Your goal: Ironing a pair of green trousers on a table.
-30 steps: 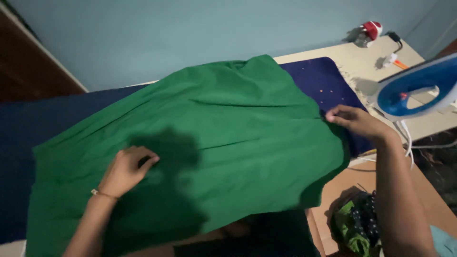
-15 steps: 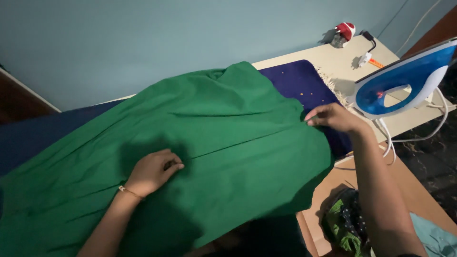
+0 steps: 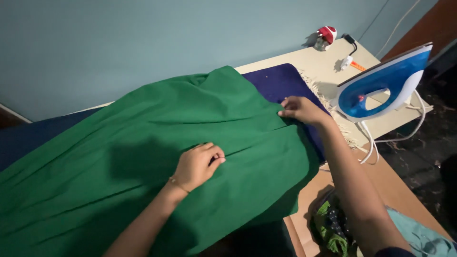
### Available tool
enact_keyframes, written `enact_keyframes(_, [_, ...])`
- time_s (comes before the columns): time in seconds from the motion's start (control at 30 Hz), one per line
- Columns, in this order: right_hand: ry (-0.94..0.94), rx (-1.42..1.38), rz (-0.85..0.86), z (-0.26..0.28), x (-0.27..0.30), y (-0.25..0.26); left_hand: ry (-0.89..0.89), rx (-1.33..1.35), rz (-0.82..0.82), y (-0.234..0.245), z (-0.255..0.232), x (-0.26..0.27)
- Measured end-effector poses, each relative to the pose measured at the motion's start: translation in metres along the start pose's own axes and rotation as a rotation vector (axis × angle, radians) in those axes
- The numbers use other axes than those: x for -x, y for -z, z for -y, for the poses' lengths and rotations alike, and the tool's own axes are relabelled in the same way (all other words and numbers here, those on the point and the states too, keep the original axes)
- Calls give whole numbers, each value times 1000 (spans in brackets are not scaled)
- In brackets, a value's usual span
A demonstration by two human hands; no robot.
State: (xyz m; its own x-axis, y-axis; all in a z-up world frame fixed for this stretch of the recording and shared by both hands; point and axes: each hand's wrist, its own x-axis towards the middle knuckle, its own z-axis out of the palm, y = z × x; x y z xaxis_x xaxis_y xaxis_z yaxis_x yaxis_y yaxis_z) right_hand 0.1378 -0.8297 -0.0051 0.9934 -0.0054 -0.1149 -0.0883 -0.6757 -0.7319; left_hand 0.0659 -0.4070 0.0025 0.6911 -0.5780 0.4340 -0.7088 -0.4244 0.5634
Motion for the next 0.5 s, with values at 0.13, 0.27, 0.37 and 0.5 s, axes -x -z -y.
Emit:
enact_keyframes(0.13, [27, 79, -30, -15, -12, 6, 45, 4, 4, -4, 4, -3])
enact_keyframes(0.27, [376, 344, -186, 55, 44, 5, 103, 10, 32, -14, 8, -1])
enact_keyframes(0.37, [630, 466, -65, 98, 74, -3, 35, -50, 6, -22, 1, -13])
enact_keyframes(0.5, [663, 425, 47, 73, 81, -3, -76, -70, -11, -43, -18, -29])
